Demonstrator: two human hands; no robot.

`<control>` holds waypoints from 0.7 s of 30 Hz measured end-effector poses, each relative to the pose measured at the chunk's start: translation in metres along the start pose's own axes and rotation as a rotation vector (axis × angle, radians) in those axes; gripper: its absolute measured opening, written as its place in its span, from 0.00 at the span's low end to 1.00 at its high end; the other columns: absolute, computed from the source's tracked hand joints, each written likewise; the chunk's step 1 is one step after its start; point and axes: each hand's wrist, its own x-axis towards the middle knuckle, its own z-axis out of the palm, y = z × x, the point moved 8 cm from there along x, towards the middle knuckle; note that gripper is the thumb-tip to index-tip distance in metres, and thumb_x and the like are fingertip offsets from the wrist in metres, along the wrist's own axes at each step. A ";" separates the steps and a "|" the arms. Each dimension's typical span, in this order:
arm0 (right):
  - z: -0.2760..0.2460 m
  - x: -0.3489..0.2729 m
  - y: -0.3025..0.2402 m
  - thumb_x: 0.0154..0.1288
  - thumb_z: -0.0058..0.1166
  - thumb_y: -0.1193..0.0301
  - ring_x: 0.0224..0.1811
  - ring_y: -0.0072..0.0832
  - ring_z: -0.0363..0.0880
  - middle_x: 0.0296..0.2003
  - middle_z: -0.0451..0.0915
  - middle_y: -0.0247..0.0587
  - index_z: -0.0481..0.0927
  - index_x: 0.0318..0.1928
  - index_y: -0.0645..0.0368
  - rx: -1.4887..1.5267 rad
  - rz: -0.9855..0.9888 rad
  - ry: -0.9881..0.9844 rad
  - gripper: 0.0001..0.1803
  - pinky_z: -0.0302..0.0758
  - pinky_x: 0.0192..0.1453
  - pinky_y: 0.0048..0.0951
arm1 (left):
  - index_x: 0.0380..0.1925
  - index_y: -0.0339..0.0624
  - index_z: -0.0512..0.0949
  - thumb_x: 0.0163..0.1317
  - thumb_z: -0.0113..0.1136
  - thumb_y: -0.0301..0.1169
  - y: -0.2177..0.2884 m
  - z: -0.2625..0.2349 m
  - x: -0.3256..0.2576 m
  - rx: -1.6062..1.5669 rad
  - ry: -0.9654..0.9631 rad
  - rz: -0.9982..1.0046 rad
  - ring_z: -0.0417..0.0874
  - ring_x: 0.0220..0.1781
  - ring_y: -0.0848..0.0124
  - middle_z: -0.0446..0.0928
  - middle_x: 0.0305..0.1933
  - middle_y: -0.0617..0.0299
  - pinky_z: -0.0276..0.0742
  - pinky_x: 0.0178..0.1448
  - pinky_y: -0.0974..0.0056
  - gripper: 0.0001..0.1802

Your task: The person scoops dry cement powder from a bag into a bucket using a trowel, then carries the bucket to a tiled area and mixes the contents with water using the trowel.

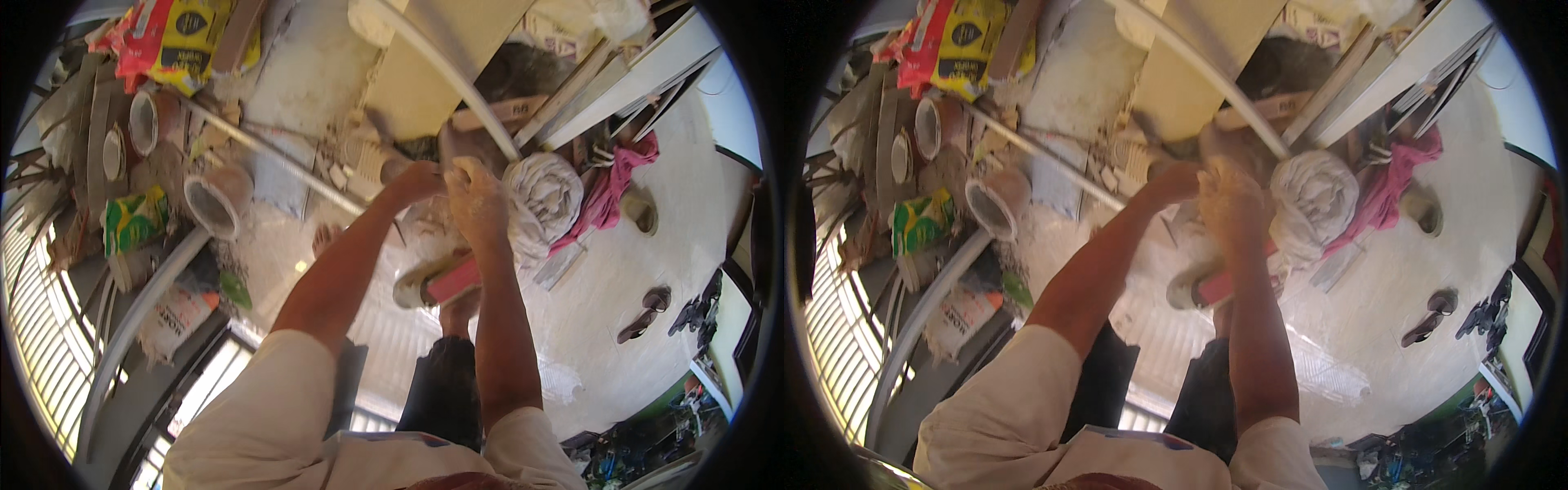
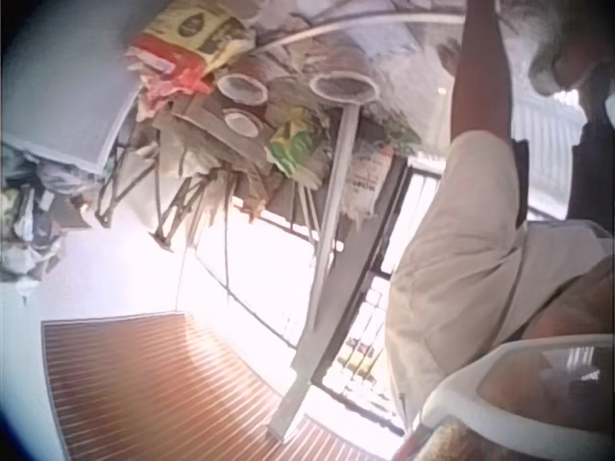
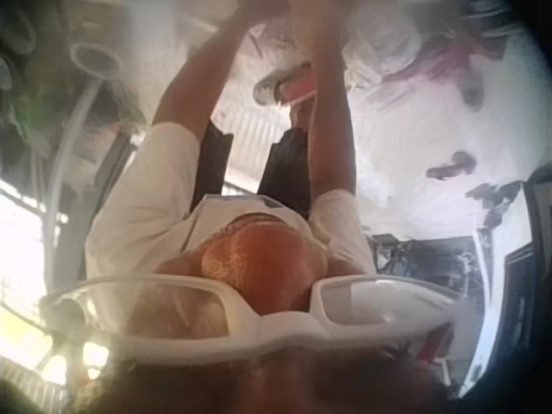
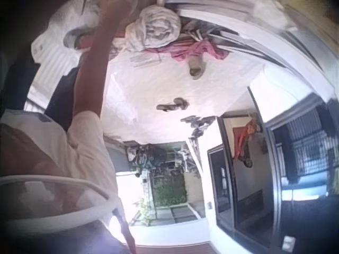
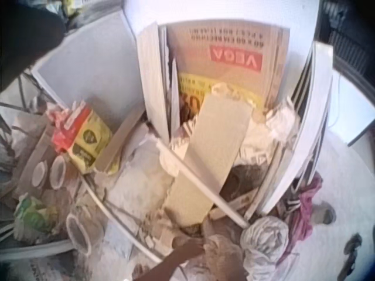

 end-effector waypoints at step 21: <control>-0.169 0.054 0.080 0.76 0.51 0.56 0.48 0.54 0.84 0.45 0.84 0.59 0.82 0.49 0.64 -0.503 0.381 0.620 0.22 0.80 0.53 0.51 | 0.32 0.36 0.81 0.61 0.75 0.35 0.082 -0.239 0.096 -0.519 0.641 -0.074 0.78 0.30 0.73 0.81 0.31 0.61 0.74 0.35 0.60 0.14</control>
